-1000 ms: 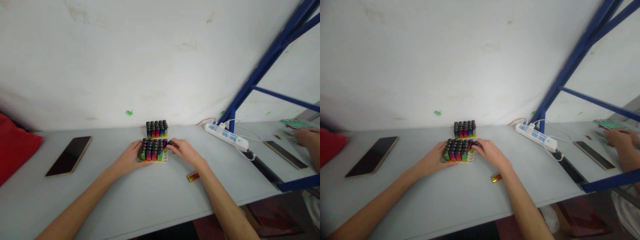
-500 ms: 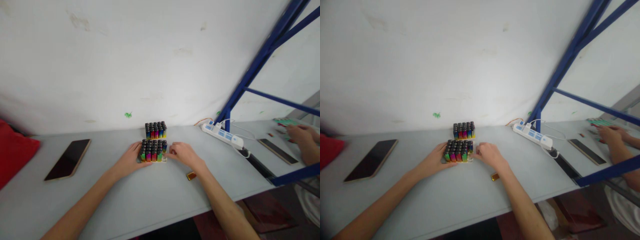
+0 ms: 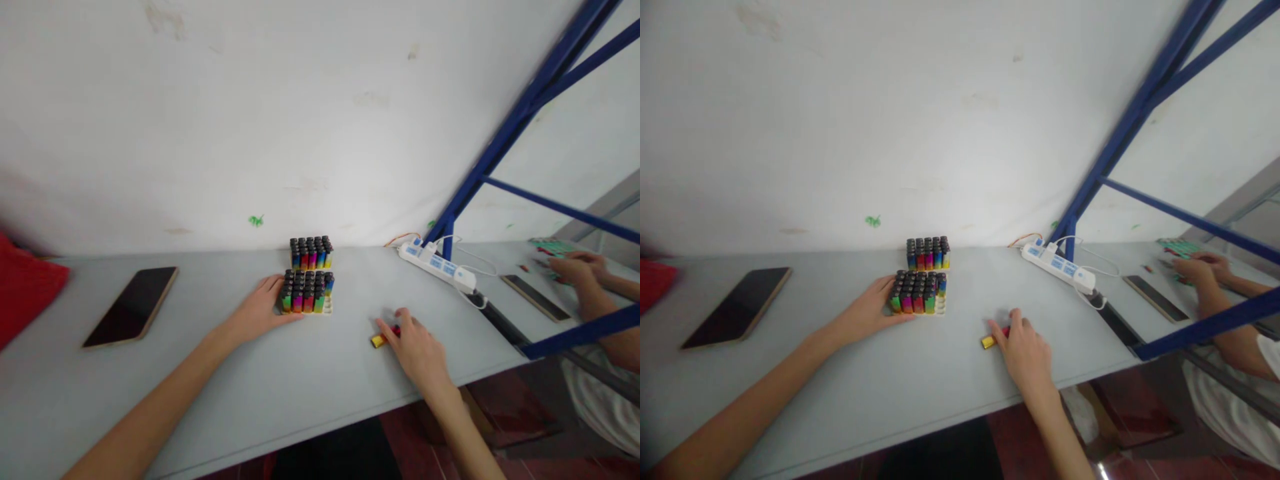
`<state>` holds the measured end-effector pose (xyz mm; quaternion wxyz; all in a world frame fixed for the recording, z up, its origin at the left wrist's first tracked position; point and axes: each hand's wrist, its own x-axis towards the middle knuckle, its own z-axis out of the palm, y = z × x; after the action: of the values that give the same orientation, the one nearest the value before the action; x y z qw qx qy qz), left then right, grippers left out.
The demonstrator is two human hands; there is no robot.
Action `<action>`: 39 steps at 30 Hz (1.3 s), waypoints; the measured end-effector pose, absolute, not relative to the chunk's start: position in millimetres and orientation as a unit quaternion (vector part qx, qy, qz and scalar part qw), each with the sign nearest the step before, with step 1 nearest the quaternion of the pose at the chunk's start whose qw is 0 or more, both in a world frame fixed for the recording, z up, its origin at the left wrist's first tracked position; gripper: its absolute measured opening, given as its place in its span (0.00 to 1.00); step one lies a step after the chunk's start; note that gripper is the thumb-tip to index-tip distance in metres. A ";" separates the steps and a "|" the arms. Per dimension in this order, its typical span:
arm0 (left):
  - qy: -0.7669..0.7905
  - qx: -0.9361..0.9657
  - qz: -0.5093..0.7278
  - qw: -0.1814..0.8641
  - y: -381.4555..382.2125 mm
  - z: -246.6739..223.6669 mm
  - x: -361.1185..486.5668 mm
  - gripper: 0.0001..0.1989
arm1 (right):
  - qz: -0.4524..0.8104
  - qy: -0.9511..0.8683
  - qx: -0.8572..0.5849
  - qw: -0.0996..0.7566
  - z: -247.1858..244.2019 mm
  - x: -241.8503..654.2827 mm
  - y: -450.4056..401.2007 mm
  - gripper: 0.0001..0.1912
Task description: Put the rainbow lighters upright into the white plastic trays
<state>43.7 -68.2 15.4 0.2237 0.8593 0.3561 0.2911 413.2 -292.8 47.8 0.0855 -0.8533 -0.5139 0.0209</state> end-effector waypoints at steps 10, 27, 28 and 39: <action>0.343 0.865 0.287 0.227 -72.8 24.5 45.3 0.45 | 0.257 -0.565 -0.653 0.434 68.7 420.0 -215.0 0.34; 0.359 0.864 0.268 0.229 -94.0 29.3 46.8 0.47 | 0.196 -0.590 -0.607 0.494 57.4 389.3 -147.9 0.38; 0.359 0.864 0.268 0.229 -94.5 29.3 45.9 0.47 | 0.205 -0.589 -0.604 0.495 57.7 389.3 -150.9 0.36; 0.358 0.866 0.293 0.189 -81.9 20.1 33.5 0.46 | 0.260 -0.658 -0.548 0.447 84.3 371.3 -155.1 0.35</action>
<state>33.5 -81.9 20.1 0.1887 0.8661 0.3583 0.2931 371.3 -155.1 84.3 0.4467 -0.5482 -0.6575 0.2600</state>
